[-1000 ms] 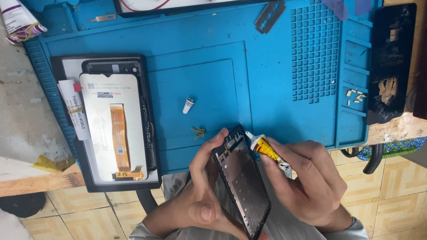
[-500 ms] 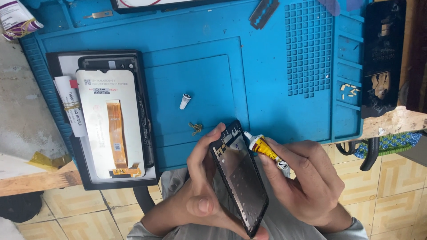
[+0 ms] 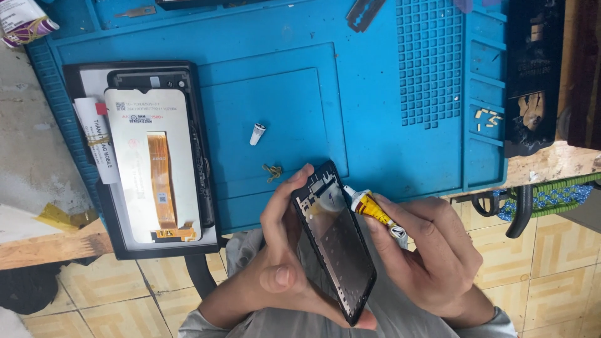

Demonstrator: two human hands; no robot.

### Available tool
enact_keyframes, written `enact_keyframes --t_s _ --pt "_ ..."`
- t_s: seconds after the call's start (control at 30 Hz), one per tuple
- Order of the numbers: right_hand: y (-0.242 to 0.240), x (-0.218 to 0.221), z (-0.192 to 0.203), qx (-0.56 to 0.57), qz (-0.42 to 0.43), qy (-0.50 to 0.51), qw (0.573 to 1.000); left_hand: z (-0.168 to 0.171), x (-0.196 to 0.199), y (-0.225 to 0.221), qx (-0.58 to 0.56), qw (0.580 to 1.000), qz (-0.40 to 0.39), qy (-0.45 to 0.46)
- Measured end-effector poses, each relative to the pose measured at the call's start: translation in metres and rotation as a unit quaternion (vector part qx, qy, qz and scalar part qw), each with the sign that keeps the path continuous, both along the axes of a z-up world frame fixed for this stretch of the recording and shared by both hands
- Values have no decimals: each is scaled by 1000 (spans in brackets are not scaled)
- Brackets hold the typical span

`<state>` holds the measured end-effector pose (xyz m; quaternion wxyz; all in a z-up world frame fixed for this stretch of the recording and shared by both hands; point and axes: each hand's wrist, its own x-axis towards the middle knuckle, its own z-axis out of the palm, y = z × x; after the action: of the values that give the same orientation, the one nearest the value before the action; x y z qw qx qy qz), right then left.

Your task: Applying adhesive to a smartphone frame and preparing it for a screen replacement at a repair bench.

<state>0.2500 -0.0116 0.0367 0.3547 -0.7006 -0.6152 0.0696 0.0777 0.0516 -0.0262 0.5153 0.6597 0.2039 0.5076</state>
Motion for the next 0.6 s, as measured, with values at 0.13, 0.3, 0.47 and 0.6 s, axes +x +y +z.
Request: enact_keyframes --t_s 0.13,0.3,0.47,0.6 --pt "-6 0 2 -12 0 10 1000 4 -5 -1 -13 999 -9 32" --pt "-15 -1 0 -19 -9 13 1000 2 -4 -3 -14 999 7 32" --pt "-20 -2 1 -16 -7 12 1000 8 -6 1 6 998 -14 59" --pt "-22 -4 2 1 -7 17 1000 10 -5 1 18 998 -15 65"
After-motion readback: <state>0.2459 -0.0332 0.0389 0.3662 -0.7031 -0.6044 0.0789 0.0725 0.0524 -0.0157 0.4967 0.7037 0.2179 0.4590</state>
